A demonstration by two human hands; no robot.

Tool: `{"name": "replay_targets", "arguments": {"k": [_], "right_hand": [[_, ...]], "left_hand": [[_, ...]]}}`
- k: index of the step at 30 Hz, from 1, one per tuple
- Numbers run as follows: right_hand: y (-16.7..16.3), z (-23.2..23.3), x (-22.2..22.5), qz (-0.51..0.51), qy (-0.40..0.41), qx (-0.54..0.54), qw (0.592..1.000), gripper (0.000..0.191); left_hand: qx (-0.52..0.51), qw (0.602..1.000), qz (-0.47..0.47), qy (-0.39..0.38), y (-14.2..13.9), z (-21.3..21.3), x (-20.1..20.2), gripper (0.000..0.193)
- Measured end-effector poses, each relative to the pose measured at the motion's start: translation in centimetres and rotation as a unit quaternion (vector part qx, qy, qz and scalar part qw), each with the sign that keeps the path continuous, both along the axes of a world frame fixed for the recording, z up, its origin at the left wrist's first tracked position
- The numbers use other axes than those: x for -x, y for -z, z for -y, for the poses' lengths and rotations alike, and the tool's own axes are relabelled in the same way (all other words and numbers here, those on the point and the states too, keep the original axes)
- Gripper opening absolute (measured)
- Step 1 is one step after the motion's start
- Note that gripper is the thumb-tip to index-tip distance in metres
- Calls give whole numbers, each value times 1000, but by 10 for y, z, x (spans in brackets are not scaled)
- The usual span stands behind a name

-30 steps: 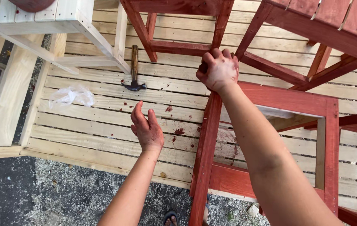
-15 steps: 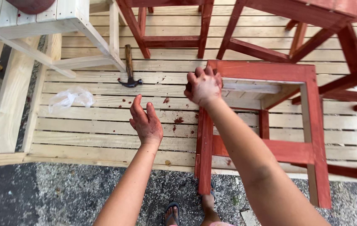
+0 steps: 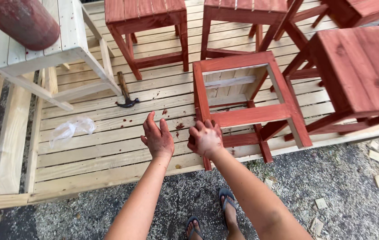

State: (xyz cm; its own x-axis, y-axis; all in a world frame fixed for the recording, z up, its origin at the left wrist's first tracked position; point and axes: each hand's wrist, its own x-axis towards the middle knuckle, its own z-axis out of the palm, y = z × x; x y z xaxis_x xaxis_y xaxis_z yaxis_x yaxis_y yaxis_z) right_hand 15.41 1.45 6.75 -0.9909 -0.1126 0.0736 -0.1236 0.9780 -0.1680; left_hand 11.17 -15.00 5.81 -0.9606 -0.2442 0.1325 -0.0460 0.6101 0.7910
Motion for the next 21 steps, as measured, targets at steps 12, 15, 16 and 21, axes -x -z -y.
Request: {"name": "replay_targets", "arguments": {"k": [12, 15, 16, 21], "right_hand": [[-34, -31, -96, -61, 99, 184, 976, 32], [-53, -51, -84, -60, 313, 493, 810, 34], [-61, -60, -77, -56, 355, 640, 679, 34], [-108, -74, -75, 12, 123, 934, 337, 51]], "left_hand": [[20, 974, 146, 174, -59, -25, -15, 57], [-66, 932, 239, 264, -81, -42, -30, 66], [-112, 912, 265, 291, -89, -49, -37, 69], [-288, 835, 283, 373, -129, -81, -67, 87]]}}
